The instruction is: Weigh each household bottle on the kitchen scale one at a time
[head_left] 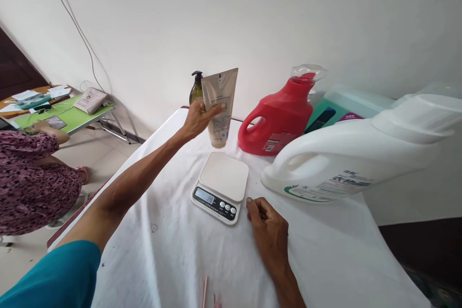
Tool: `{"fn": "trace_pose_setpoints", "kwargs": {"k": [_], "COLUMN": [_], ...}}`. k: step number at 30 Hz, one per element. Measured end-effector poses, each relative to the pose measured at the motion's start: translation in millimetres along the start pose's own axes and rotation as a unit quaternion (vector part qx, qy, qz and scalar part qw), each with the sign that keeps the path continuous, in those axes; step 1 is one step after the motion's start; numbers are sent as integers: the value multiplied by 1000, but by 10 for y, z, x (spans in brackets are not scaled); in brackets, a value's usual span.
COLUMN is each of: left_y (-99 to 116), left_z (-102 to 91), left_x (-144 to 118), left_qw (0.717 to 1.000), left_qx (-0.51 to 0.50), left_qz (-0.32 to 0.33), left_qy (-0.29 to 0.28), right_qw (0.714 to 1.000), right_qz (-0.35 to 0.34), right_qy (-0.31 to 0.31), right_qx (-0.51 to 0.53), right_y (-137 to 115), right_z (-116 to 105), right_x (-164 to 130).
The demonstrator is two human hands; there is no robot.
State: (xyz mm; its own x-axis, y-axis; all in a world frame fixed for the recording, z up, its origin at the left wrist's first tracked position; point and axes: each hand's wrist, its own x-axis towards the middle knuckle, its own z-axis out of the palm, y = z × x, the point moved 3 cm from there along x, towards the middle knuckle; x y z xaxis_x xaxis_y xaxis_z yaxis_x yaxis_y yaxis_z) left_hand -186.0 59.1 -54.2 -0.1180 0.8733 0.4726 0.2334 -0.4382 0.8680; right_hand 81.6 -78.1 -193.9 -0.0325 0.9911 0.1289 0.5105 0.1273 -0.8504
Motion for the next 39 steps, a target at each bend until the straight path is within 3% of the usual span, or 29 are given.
{"fn": "trace_pose_setpoints", "kwargs": {"k": [4,9,19,27,30,34,37,39], "left_y": [286,335,213,355,162,-418,-769,-880], "left_z": [196,361,371,256,101,-104,-195,-233], "left_x": [-395,-687,-771,-881,-931,-1088,-1238,-1308], "left_qw": [996,992,993,993,999,984,973,971], "left_qx": [-34,-10,30,16,-10,-34,-34,-27], "left_qz": [2,-28,-37,-12,-29,-125,-173,-185], "left_qy": [-81,-120,-108,-114,-33,119,152,149], "right_qw": [1000,999,1000,1000,1000,999,999,999], "right_qz": [9,18,4,6,10,20,32,33], "right_qy": [-2,0,10,11,14,13,12,10], "right_qx": [19,34,23,29,27,26,32,33], "right_y": [-29,-50,-39,-56,-65,-72,-68,-64], "right_z": [-13,-23,-17,-24,-22,-13,-9,-7], "right_x": [-10,-19,-15,-22,-24,-32,-37,-34]}}
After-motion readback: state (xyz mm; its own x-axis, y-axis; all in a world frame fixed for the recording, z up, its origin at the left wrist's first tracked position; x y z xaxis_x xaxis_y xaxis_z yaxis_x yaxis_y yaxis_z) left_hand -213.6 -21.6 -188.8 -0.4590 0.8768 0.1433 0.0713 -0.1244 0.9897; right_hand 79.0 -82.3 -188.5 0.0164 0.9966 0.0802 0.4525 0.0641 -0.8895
